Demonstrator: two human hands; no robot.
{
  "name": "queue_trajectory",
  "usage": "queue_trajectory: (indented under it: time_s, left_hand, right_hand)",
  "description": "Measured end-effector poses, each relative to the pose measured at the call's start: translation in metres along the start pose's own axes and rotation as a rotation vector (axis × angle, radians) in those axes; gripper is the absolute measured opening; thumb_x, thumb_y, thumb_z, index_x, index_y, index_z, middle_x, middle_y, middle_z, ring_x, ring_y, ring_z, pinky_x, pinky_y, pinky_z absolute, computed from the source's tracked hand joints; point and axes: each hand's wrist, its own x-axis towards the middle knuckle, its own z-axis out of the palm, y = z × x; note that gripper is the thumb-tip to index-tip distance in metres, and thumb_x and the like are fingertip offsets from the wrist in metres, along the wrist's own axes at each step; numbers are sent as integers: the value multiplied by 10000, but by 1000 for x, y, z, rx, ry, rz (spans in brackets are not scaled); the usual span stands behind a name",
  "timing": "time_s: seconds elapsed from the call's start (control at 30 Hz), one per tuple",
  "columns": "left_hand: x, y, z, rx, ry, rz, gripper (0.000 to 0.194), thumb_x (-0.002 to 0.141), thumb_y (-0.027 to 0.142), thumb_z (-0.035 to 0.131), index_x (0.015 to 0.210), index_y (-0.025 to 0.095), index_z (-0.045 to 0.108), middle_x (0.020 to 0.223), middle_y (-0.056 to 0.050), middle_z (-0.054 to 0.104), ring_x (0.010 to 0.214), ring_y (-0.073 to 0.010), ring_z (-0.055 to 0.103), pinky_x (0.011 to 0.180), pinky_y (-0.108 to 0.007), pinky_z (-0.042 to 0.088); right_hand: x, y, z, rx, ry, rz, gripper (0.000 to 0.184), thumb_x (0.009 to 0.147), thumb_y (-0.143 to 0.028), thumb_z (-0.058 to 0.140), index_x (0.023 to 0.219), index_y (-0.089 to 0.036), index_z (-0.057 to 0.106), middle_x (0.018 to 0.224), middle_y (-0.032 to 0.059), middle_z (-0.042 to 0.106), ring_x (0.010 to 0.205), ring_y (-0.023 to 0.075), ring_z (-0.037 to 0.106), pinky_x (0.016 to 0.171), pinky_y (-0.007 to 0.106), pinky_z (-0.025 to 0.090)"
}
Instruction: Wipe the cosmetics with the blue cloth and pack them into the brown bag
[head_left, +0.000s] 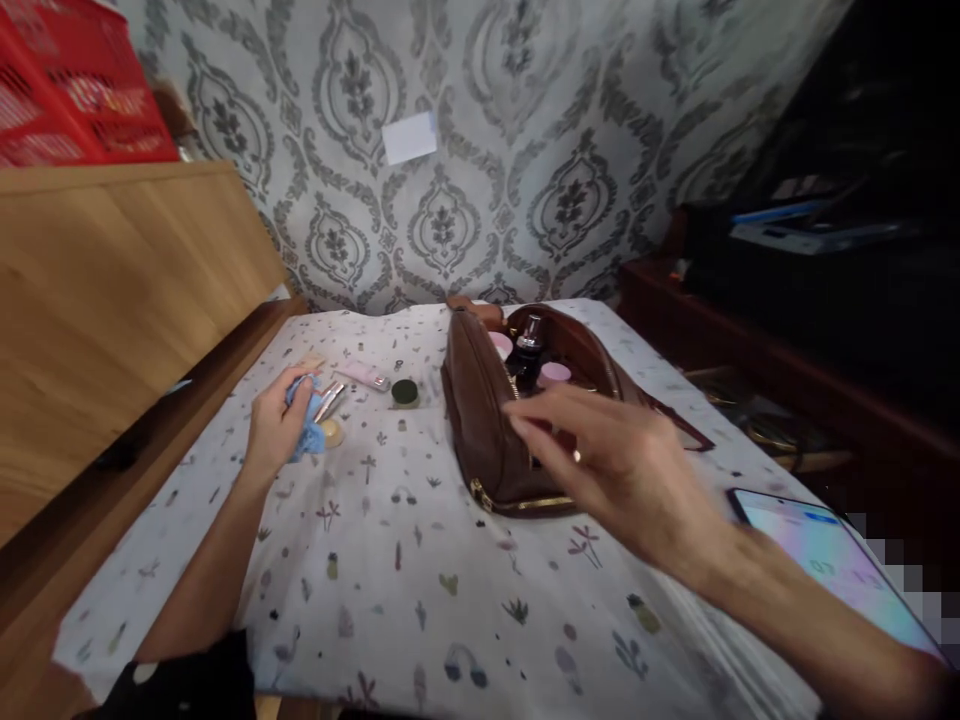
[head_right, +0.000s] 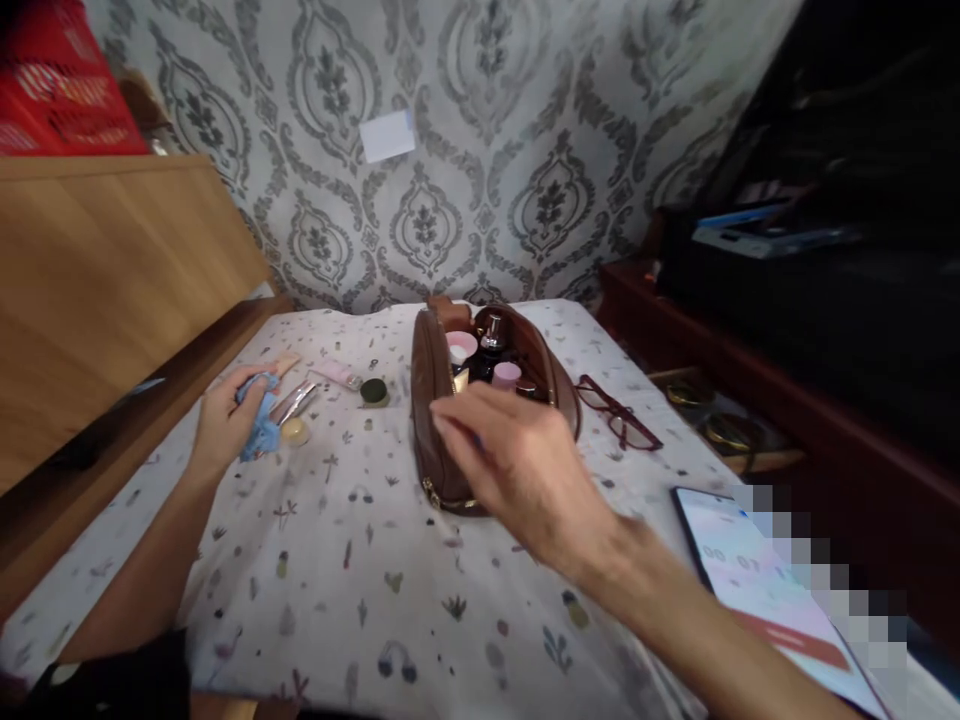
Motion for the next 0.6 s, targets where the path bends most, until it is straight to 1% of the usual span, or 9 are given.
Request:
queue_trajectory:
  time_s: [0.07, 0.17, 0.23, 0.27, 0.33, 0.4, 0.47, 0.53, 0.6]
  left_hand:
    - [-3, -10, 6, -6, -31, -18, 409, 933, 479, 466, 1018, 148, 690, 913, -48, 733, 802, -191, 659, 764, -283, 515]
    - [-9, -4, 25, 0, -145, 42, 383, 960, 429, 439, 1065, 155, 685, 994, -69, 735, 906, -217, 668, 854, -317, 527]
    - [-12, 9, 42, 56, -258, 137, 355, 986, 374, 425, 1161, 176, 662, 1135, -82, 712, 1039, -231, 657, 943, -341, 516]
    - [-12, 16, 51, 100, -300, 181, 348, 996, 349, 427, 1220, 189, 640, 1196, -88, 689, 1098, -237, 643, 968, -349, 512]
    - [-11, 26, 71, 196, -333, 238, 351, 1002, 292, 437, 1302, 200, 592, 1233, -103, 657, 1144, -250, 627, 973, -367, 517]
    - [-9, 30, 90, 263, -317, 267, 357, 1001, 263, 461, 1338, 207, 565, 1215, -119, 646, 1139, -272, 631, 911, -379, 547]
    - [-7, 27, 106, 308, -309, 291, 350, 992, 273, 504, 1330, 213, 570, 1193, -131, 643, 1124, -299, 639, 821, -379, 570]
    - [-7, 21, 118, 346, -314, 290, 351, 995, 299, 511, 1330, 214, 572, 1208, -130, 626, 1120, -299, 645, 768, -348, 569]
    - [-8, 17, 125, 371, -321, 265, 372, 1004, 319, 495, 1348, 193, 560, 1248, -141, 595, 1097, -289, 656, 739, -323, 561]
  right_hand:
    - [-8, -9, 17, 90, -43, -59, 206, 1009, -161, 484, 973, -174, 687, 820, 37, 705, 689, 128, 657, 641, 229, 491]
    - [-17, -18, 55, 176, -203, -55, 234, 1016, -167, 477, 928, -160, 693, 792, 35, 683, 692, 129, 650, 651, 235, 487]
    - [-19, -23, 84, 177, -322, 12, 197, 985, -149, 516, 906, -166, 696, 805, 32, 680, 706, 139, 652, 670, 246, 486]
    - [-19, -25, 98, 185, -389, 52, 169, 965, -136, 536, 930, -168, 699, 835, 36, 682, 728, 145, 656, 690, 252, 490]
    - [-17, -27, 121, 208, -445, 167, 153, 930, -129, 571, 1006, -166, 700, 937, 57, 686, 727, 146, 648, 719, 271, 503]
    - [-15, -27, 140, 248, -450, 261, 211, 898, -112, 591, 1082, -153, 687, 988, 78, 679, 741, 156, 645, 755, 300, 518]
    - [-17, -23, 155, 309, -405, 339, 280, 881, -85, 584, 1142, -145, 666, 1023, 92, 673, 753, 159, 639, 783, 318, 527]
    - [-23, -17, 165, 363, -338, 404, 314, 869, -55, 564, 1155, -149, 654, 1035, 94, 668, 764, 156, 632, 789, 321, 532]
    - [-30, -11, 172, 394, -283, 448, 323, 853, -33, 553, 1133, -154, 656, 1004, 85, 662, 784, 161, 630, 788, 320, 535]
